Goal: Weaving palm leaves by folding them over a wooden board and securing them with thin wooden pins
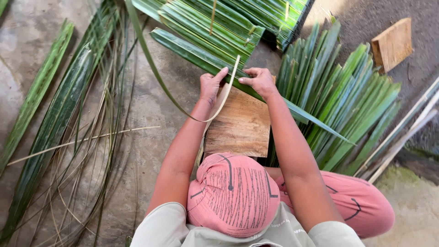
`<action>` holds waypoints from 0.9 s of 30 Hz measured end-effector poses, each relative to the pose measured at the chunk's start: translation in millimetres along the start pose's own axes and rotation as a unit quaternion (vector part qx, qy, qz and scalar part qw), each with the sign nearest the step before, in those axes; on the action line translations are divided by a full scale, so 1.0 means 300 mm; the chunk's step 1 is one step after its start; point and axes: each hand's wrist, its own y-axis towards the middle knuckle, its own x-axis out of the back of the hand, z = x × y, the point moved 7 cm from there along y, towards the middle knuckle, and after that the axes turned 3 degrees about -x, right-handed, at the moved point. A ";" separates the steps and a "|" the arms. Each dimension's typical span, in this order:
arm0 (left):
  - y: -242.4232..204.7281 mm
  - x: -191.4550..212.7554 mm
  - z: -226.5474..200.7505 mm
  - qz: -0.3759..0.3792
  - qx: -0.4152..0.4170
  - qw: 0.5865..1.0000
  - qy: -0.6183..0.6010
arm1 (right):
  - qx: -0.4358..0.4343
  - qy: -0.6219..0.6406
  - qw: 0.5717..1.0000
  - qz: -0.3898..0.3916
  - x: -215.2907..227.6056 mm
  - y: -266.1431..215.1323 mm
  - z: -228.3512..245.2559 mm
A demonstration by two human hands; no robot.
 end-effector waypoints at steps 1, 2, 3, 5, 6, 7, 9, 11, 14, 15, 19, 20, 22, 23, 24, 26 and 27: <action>0.003 -0.008 0.003 0.007 0.005 1.000 0.003 | -0.006 0.003 1.000 -0.007 0.002 -0.007 0.004; 0.008 -0.010 -0.005 0.000 -0.009 1.000 0.005 | 0.001 0.024 1.000 -0.005 -0.001 -0.012 0.015; 0.012 -0.011 -0.013 -0.006 -0.023 1.000 0.007 | 0.007 0.044 0.999 -0.003 -0.004 -0.018 0.027; 0.014 -0.010 -0.004 -0.003 -0.027 1.000 0.014 | 0.004 0.058 0.998 -0.004 -0.007 -0.030 0.025; 0.017 -0.006 -0.006 -0.006 -0.036 0.999 0.019 | 0.006 0.070 0.998 0.001 -0.015 -0.033 0.030; 0.020 -0.008 -0.001 -0.001 -0.034 0.999 0.022 | 0.004 0.073 0.997 -0.004 -0.008 -0.037 0.030; 0.025 -0.004 0.003 -0.009 -0.046 0.999 0.023 | 0.009 0.071 0.997 0.031 -0.014 -0.044 0.034; 0.034 0.002 0.020 -0.013 -0.043 0.999 0.019 | 0.009 0.072 0.997 0.032 -0.014 -0.038 0.027; 0.025 0.011 0.019 -0.024 -0.039 0.999 0.008 | 0.008 0.078 0.996 0.041 -0.019 -0.055 0.050; 0.020 0.011 0.014 -0.027 -0.039 0.999 0.004 | 0.006 0.082 0.996 0.045 -0.020 -0.064 0.063; 0.010 0.024 0.012 -0.036 -0.035 0.999 0.000 | 0.011 0.072 0.996 0.048 -0.022 -0.060 0.063; 0.012 0.023 0.013 -0.036 -0.037 0.999 0.007 | 0.014 0.072 0.996 0.046 -0.024 -0.052 0.051; 0.008 0.022 0.010 -0.038 -0.038 0.998 0.015 | 0.017 0.071 0.996 0.045 -0.030 -0.047 0.038; 0.002 0.020 0.005 -0.039 -0.043 0.998 0.015 | 0.018 0.069 0.997 0.042 -0.032 -0.049 0.037; 0.000 0.012 -0.002 -0.038 -0.047 0.998 0.014 | 0.019 0.067 0.997 0.037 -0.027 -0.047 0.037; 0.012 0.015 0.008 -0.039 -0.050 0.998 0.014 | 0.023 0.050 0.998 0.031 -0.024 -0.043 0.039; 0.015 0.021 0.014 -0.040 -0.053 0.998 0.013 | 0.028 0.033 0.999 0.026 -0.025 -0.042 0.039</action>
